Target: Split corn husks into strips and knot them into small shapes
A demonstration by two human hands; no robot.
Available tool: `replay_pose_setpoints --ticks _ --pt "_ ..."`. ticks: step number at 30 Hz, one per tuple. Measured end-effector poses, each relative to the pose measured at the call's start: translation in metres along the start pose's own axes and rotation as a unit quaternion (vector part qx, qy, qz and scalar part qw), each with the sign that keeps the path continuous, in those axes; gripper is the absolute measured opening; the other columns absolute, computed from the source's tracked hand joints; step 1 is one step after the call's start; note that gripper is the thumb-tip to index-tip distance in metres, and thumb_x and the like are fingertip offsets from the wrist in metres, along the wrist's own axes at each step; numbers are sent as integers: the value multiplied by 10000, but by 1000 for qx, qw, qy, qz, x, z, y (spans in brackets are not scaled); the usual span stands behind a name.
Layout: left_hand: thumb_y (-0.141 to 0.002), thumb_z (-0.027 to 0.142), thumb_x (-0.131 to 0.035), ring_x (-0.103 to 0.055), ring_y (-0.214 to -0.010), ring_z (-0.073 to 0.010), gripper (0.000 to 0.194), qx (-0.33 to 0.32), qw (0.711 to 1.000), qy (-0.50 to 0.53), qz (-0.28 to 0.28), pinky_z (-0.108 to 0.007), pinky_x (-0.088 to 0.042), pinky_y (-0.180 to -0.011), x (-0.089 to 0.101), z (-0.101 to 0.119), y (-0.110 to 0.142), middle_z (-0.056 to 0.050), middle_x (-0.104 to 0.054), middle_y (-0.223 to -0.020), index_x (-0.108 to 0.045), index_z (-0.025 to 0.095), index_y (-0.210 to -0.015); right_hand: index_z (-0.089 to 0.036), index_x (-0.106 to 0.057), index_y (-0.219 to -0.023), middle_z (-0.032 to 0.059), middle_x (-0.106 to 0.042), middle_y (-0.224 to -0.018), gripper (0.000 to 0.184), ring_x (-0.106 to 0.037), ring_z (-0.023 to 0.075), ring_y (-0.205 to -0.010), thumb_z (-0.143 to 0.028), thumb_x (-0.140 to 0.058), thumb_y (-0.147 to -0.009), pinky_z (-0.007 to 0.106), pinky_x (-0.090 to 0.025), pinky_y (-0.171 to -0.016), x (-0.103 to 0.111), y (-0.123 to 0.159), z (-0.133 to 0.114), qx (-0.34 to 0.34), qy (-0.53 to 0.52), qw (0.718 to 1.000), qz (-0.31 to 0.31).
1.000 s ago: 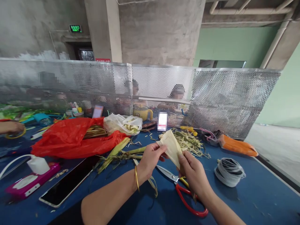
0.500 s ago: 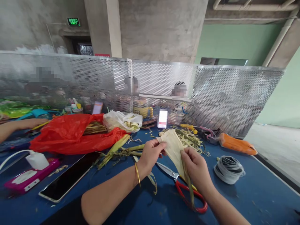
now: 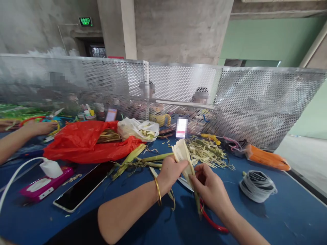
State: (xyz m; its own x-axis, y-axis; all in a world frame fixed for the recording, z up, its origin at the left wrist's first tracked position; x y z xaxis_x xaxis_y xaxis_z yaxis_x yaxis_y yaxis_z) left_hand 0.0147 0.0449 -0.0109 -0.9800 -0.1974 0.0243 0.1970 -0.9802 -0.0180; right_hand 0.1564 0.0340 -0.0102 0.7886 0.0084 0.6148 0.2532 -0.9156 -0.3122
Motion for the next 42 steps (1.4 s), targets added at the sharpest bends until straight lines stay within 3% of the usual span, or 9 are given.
replay_pose_setpoints --ticks 6,9,12,15,19,23,28,33,42 --pt "-687 233 -605 -597 -616 -147 110 -71 993 23 91 -203 -435 -525 18 10 -10 -2 -658 -647 -684 157 -691 -234 -450 -753 -25 -581 -598 109 -526 152 -533 -305 -476 -831 239 -338 -502 -6 5 -5 14 98 993 -59" --pt "-691 204 -610 -597 -574 -132 82 -40 987 74 135 -187 -422 -478 23 9 -11 -4 -658 -634 -674 155 -676 -241 -478 -783 -20 -583 -592 204 -534 155 -522 -395 -402 -892 243 -357 -512 -1 2 1 8 74 996 -46" --pt "-713 185 -597 -556 -472 -110 90 10 981 140 136 -185 -403 -419 22 6 -11 0 -632 -574 -670 151 -672 -243 -485 -745 -18 -533 -563 307 -485 153 -506 -509 -402 -874 250 -347 -506 8 -4 5 0 59 998 -16" --pt "-698 160 -624 -529 -436 -98 69 33 975 185 120 -189 -409 -418 19 5 -12 3 -611 -533 -672 148 -650 -228 -481 -681 -35 -413 -525 420 -383 128 -466 -629 -431 -795 243 -310 -456 11 -8 11 -81 -60 994 -30" --pt "-676 154 -658 -485 -400 -78 53 34 971 203 123 -182 -379 -400 22 3 -17 11 -574 -490 -664 136 -627 -213 -505 -680 -84 -254 -505 509 -219 87 -409 -718 -448 -720 222 -209 -395 -1 -6 23 -215 -193 952 -96" --pt "-693 163 -639 -474 -360 -81 48 71 966 197 152 -179 -282 -332 29 -6 -24 14 -549 -477 -647 116 -697 -223 -542 -682 -35 -393 -513 493 -371 129 -465 -695 -424 -759 243 -299 -451 9 -14 27 -110 -29 992 -45" --pt "-698 150 -628 -502 -370 -98 46 95 959 192 186 -179 -280 -338 37 -17 -31 23 -523 -459 -593 121 -703 -245 -492 -664 -21 -502 -563 374 -468 156 -536 -572 -421 -831 247 -363 -516 15 -17 27 -12 114 993 -40" --pt "-738 158 -605 -555 -398 -109 56 111 949 203 215 -178 -315 -346 46 -23 -37 1 -581 -532 -558 128 -741 -229 -560 -702 -23 -482 -528 357 -468 153 -506 -545 -435 -812 246 -359 -488 21 -22 31 -29 83 996 -33" --pt "-785 153 -575 -549 -394 -71 67 83 944 210 241 -144 -317 -345 94 0 -58 19 -578 -548 -541 135 -731 -182 -579 -675 -57 -403 -447 380 -372 103 -432 -558 -572 -727 231 -324 -457 34 -22 25 -121 -163 978 44"
Point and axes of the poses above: each hand's wrist, its own y-axis away from the middle knuckle, its own x-axis out of the back of the hand, z = x × y, the point moved 6 cm from there along -y, towards the middle knuckle
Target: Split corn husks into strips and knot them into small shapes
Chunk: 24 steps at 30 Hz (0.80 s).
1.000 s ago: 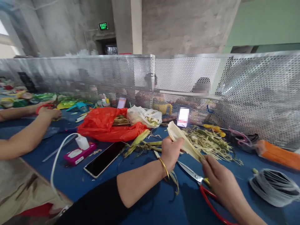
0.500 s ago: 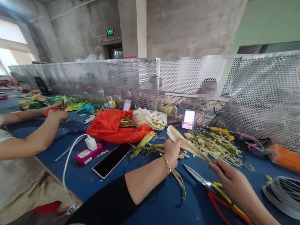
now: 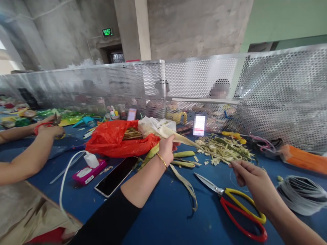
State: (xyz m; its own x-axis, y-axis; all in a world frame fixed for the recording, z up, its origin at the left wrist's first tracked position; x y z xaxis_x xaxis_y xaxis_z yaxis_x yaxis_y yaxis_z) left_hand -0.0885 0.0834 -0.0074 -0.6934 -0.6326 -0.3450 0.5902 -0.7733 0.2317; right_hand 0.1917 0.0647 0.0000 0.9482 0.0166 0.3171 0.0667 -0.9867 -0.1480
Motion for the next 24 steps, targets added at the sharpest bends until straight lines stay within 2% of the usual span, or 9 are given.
replay_pose_setpoints --ticks 3,6,11,14,16,18,19,20,24 --pt "-814 176 -566 -582 -442 -87 71 -12 999 -20 -23 -160 -418 -406 5 7 -9 7 -591 -562 -543 133 -762 -186 -566 -684 -55 -420 -465 365 -385 102 -437 -550 -585 -713 229 -328 -453 0 0 1 -6 -18 1000 17" --pt "-800 152 -592 -622 -519 -104 63 -8 997 -58 -56 -209 -524 -550 8 1 -19 -13 -612 -582 -552 130 -757 -192 -555 -695 -56 -426 -481 345 -400 107 -440 -537 -563 -711 231 -336 -449 -7 -2 8 -11 4 1000 -6" --pt "-723 128 -653 -626 -543 -135 68 -19 978 -188 -84 -267 -531 -573 15 -8 -34 -51 -658 -665 -592 127 -753 -210 -537 -705 -39 -484 -514 300 -458 130 -463 -499 -493 -774 242 -356 -469 -15 1 12 23 111 993 -47" --pt "-707 160 -663 -658 -687 -180 130 -87 957 -273 -53 -270 -512 -609 24 5 -40 -61 -671 -764 -603 143 -822 -221 -545 -732 -31 -523 -542 277 -486 141 -495 -463 -455 -834 243 -345 -488 -16 4 9 78 195 977 -46" --pt "-712 162 -647 -645 -882 -210 199 -161 933 -321 -22 -288 -501 -719 29 18 -40 -73 -674 -907 -607 167 -907 -227 -550 -747 -29 -538 -551 257 -493 144 -508 -433 -446 -858 242 -331 -494 -18 6 6 106 239 964 -45" --pt "-755 159 -593 -590 -1036 -230 187 -255 886 -386 -11 -322 -462 -848 26 28 -34 -84 -662 -1014 -626 186 -938 -229 -556 -756 -24 -557 -567 234 -500 146 -520 -400 -443 -870 240 -319 -497 -20 9 3 124 271 953 -45" --pt "-803 179 -532 -589 -1029 -239 157 -343 809 -477 -33 -347 -456 -862 15 31 -26 -95 -668 -998 -641 183 -915 -229 -560 -758 -20 -568 -577 226 -506 148 -529 -384 -442 -872 239 -313 -497 -21 10 2 129 285 949 -46" --pt "-817 172 -510 -587 -1026 -235 164 -381 768 -511 -64 -356 -441 -893 6 27 -20 -89 -676 -985 -661 189 -877 -229 -564 -760 -16 -579 -589 218 -512 149 -537 -369 -441 -874 239 -305 -495 -22 11 1 133 298 944 -46" --pt "-833 146 -513 -588 -1041 -160 235 -448 644 -578 -227 -277 -399 -961 -27 -7 3 -21 -691 -1066 -694 238 -950 -225 -567 -782 -2 -628 -665 177 -547 151 -578 -305 -443 -882 237 -283 -497 -29 15 -2 144 344 926 -59"
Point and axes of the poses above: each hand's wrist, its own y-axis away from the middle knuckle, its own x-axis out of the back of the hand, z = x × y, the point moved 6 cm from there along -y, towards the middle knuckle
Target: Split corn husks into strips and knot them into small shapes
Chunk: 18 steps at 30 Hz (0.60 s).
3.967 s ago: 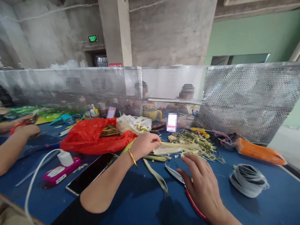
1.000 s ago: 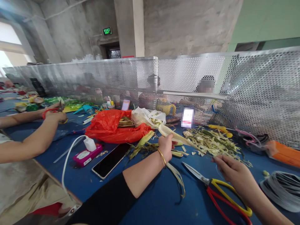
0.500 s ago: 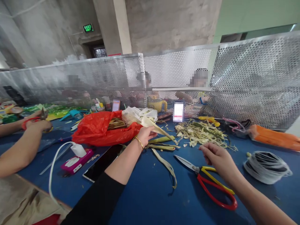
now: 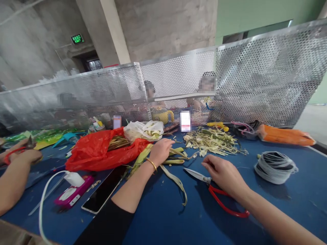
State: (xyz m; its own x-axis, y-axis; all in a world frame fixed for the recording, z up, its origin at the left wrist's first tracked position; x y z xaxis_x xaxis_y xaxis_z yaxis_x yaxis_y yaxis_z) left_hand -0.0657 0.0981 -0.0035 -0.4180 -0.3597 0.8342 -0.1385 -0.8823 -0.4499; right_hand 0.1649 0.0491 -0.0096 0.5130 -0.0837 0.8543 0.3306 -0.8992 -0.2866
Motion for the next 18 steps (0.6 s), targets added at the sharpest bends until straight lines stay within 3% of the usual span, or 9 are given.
replay_pose_setpoints --ticks 4,7,9,14,16,18 --pt "-879 226 -479 -613 -971 -208 241 -57 995 -69 -50 -412 -314 -1036 -16 11 3 -77 -714 -982 -708 190 -942 -218 -549 -800 12 -655 -762 146 -583 154 -661 -254 -448 -898 235 -287 -533 -5 3 -4 37 47 998 -11" --pt "-915 341 -421 -631 -845 -207 376 -34 985 -161 -51 -441 -280 -1038 -11 4 3 -76 -723 -808 -726 194 -751 -211 -539 -804 17 -651 -774 144 -585 156 -665 -240 -446 -910 240 -277 -538 -9 5 -5 48 73 996 -21" --pt "-902 381 -440 -634 -813 -207 383 -3 978 -202 -52 -442 -283 -1026 -8 -2 3 -73 -721 -772 -731 205 -728 -208 -538 -807 17 -648 -773 135 -584 155 -663 -233 -454 -910 243 -272 -539 -11 5 -6 47 79 995 -27" --pt "-790 383 -609 -633 -851 -269 216 3 976 -194 -99 -497 -295 -993 -18 -2 2 -91 -719 -795 -739 212 -768 -201 -528 -800 19 -646 -799 130 -587 153 -673 -204 -458 -909 251 -268 -544 -16 4 -8 62 84 993 -49" --pt "-765 331 -645 -626 -853 -277 163 -6 979 -182 -95 -497 -295 -990 -18 0 2 -94 -711 -764 -726 205 -700 -200 -525 -795 19 -644 -798 133 -584 154 -664 -203 -456 -908 257 -264 -542 -16 5 -9 67 87 993 -51" --pt "-778 290 -632 -607 -910 -280 132 -8 983 -173 -67 -485 -306 -983 -11 1 0 -100 -712 -821 -727 202 -751 -200 -522 -794 21 -639 -790 140 -580 156 -654 -209 -447 -912 261 -259 -538 -16 6 -8 70 90 992 -48"
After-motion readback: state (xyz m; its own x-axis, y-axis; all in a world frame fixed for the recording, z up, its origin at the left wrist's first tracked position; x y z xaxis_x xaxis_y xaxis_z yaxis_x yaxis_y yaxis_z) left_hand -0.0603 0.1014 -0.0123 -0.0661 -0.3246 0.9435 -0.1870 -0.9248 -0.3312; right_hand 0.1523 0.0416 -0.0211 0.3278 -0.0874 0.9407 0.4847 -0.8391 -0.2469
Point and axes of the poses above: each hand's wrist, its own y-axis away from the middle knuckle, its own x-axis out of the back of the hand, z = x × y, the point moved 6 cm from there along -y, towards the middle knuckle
